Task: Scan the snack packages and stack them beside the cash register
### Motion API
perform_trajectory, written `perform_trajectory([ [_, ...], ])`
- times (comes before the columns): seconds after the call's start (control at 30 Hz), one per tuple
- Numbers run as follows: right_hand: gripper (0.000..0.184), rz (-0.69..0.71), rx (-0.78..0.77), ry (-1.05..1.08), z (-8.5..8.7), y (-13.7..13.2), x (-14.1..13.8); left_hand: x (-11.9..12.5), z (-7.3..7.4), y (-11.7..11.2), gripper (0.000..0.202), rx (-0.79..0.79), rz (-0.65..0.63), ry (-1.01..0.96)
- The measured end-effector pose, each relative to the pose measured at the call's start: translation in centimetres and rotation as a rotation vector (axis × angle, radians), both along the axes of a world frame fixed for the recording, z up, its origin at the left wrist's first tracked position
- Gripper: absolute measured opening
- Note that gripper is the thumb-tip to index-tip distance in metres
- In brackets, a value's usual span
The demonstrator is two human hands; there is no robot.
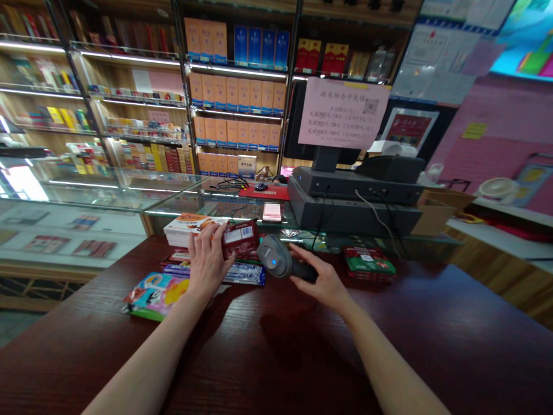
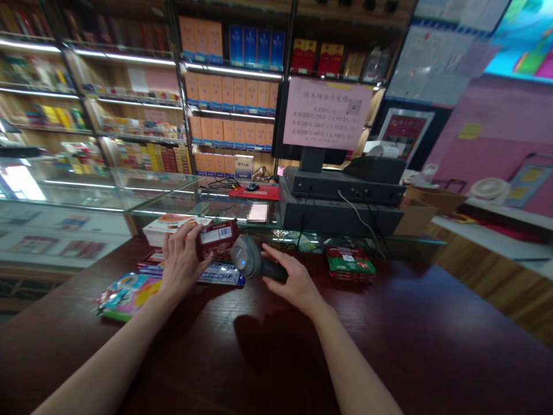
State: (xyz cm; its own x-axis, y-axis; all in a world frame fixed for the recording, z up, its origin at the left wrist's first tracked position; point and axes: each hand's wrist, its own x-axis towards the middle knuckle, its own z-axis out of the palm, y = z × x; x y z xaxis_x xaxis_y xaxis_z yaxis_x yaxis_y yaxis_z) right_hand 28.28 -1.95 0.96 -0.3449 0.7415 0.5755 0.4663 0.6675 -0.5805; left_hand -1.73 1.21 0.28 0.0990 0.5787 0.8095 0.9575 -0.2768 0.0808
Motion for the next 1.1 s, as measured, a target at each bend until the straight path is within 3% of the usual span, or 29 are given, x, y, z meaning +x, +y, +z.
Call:
perform_trajectory([
  [0.43,0.07,0.056,-0.016,-0.035,-0.1,0.1,-0.1,0.2,0.0,0.2,0.073,0.038,0.009,-0.002],
  [0.6,0.082,0.085,-0.102,-0.021,-0.2,0.1,0.0,0.0,0.0,0.1,0.078,0.013,0.0,0.001],
  [0.87,0.087,0.189,-0.267,-0.306,-0.1,-0.8,-1.5,0.1,0.1,0.0,0.079,0.021,0.001,-0.004],
  [1.1,0.083,0.246,-0.308,-0.398,-0.8,-0.7,-2.3,0.1,0.2,-0.1,0.083,0.01,-0.004,-0.013],
])
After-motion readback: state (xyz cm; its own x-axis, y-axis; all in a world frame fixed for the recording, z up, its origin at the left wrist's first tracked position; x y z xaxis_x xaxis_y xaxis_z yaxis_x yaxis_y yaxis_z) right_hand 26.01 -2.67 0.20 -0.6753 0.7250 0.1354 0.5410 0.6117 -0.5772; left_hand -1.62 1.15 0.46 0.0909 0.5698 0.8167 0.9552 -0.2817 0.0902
